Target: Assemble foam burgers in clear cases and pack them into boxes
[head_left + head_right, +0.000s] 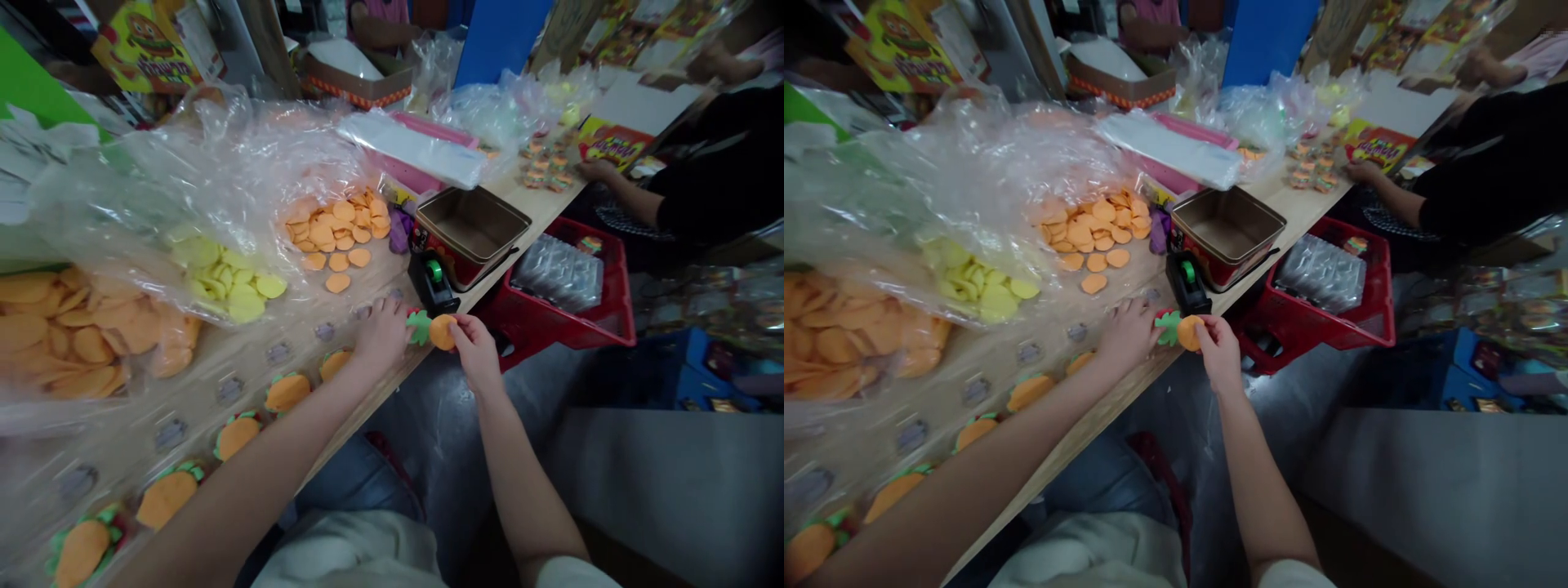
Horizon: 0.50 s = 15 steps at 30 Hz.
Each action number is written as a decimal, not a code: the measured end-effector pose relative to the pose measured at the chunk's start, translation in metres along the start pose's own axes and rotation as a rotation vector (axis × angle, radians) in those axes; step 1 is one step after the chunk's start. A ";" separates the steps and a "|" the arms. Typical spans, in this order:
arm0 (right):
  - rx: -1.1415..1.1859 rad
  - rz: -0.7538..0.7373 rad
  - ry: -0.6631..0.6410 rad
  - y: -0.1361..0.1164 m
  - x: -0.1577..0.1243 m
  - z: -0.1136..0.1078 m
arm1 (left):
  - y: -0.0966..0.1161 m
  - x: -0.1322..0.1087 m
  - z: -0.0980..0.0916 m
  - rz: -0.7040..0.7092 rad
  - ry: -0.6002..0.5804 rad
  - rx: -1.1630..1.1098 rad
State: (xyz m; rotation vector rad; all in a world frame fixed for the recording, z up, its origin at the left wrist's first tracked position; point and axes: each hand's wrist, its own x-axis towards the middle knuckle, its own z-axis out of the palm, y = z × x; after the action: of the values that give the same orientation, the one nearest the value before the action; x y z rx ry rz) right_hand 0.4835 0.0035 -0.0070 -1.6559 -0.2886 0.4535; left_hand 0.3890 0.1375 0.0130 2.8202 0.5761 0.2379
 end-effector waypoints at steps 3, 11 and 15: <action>-0.018 -0.010 -0.014 0.000 -0.003 0.000 | -0.002 0.003 0.003 0.052 -0.022 -0.007; -0.068 -0.063 -0.023 0.006 -0.007 -0.006 | -0.011 0.008 0.014 -0.125 0.002 -0.171; -0.074 -0.059 -0.037 0.008 -0.004 -0.005 | -0.017 0.022 0.013 -0.118 -0.021 -0.266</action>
State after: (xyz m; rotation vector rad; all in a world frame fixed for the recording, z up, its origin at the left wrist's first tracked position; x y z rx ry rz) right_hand 0.4817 -0.0040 -0.0134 -1.7075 -0.3845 0.4338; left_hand 0.4052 0.1586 -0.0013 2.5205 0.6515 0.2421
